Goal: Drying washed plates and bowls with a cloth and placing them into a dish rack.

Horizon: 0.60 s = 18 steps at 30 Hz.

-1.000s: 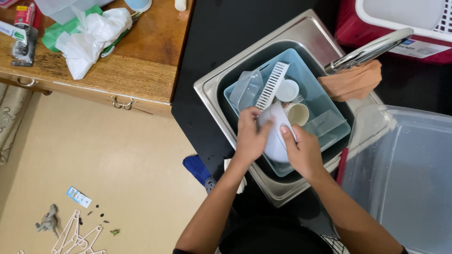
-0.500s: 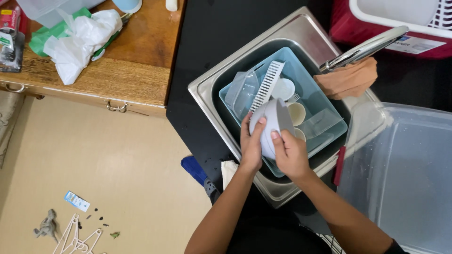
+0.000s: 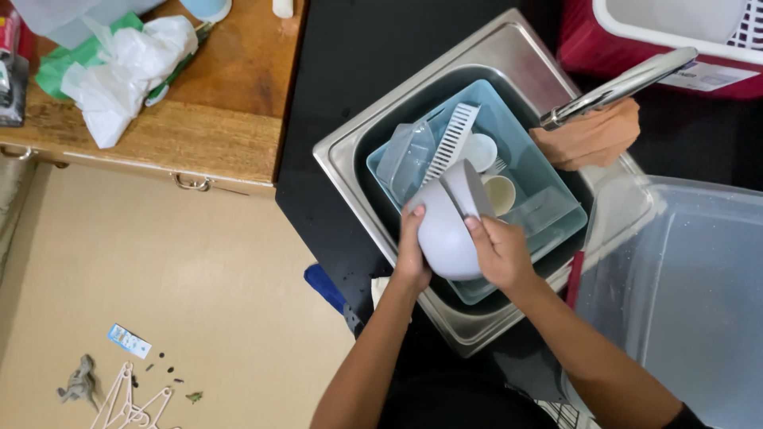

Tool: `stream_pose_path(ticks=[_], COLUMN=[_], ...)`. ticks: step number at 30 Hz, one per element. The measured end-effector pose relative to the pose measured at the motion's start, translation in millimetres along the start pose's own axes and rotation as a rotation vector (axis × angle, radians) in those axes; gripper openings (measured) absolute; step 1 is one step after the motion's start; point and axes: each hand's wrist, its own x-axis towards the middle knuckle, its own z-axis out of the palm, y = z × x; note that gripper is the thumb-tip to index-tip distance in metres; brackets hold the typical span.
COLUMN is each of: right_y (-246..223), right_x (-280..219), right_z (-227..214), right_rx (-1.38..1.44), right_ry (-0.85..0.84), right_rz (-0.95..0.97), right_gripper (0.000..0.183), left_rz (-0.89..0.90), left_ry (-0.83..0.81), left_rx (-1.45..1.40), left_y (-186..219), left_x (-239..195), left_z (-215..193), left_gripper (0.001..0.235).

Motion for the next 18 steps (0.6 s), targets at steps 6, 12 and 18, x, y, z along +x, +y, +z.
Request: stream_pose_path(ticks=[6,12,18], right_y=[8,9,3], right_x=[2,-17,-45], right_z=[-10,-49,-74], right_rx=[-0.192,-0.342,-0.182], right_ry=[0.102,0.269,0.365], right_rz=[-0.471,-0.145,0.121], right_gripper=[0.031,0.046,0.052], left_rz=[0.224,0.227,0.356], left_ry=[0.018,0.019,0.149], left_rx=[0.255,0.044,0.192], left_y=[18,16,-38], left_x=[2,20,74], left_z=[7,23,46], left_gripper=[0.066,0.073,0.084])
